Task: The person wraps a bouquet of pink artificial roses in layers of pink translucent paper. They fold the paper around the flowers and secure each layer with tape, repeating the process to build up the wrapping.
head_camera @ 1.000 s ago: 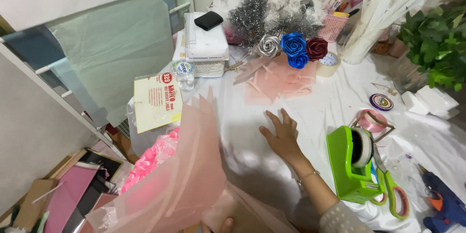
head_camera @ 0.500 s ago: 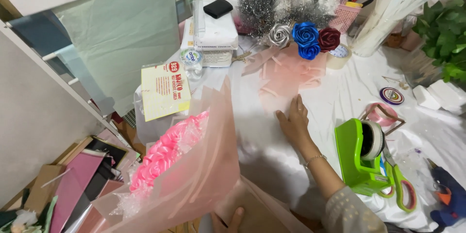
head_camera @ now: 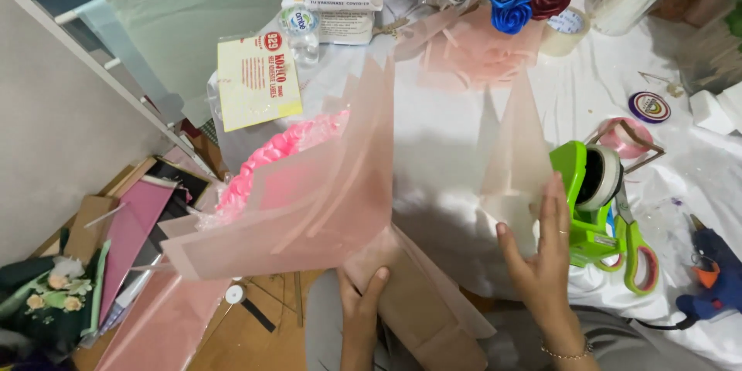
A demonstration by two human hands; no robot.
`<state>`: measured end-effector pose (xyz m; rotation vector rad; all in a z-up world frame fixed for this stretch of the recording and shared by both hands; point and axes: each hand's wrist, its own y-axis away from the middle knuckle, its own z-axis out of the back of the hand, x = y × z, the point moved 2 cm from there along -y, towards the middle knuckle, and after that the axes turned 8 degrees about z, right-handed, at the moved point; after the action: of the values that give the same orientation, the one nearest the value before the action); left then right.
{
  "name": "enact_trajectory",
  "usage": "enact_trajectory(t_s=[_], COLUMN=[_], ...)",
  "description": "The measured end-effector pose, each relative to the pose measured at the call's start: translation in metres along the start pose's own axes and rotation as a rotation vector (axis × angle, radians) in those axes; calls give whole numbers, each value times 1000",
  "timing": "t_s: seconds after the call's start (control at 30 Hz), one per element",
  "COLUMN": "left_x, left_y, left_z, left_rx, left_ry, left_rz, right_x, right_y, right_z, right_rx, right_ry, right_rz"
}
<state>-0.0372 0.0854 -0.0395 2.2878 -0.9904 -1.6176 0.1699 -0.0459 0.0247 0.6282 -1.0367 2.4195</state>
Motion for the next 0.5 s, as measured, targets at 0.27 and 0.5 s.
enact_trajectory(t_s=[0.27,0.5], left_x=[14,1], left_y=[0,12], left_z=[-27,-45], left_rx=[0,-88], left_ry=[12,-23], left_rz=[-104,5], right_x=[-10,-152], right_y=[116,234], right_z=[31,-145], right_rx=[-112,-283], right_ry=[-66,300], right_rz=[108,855])
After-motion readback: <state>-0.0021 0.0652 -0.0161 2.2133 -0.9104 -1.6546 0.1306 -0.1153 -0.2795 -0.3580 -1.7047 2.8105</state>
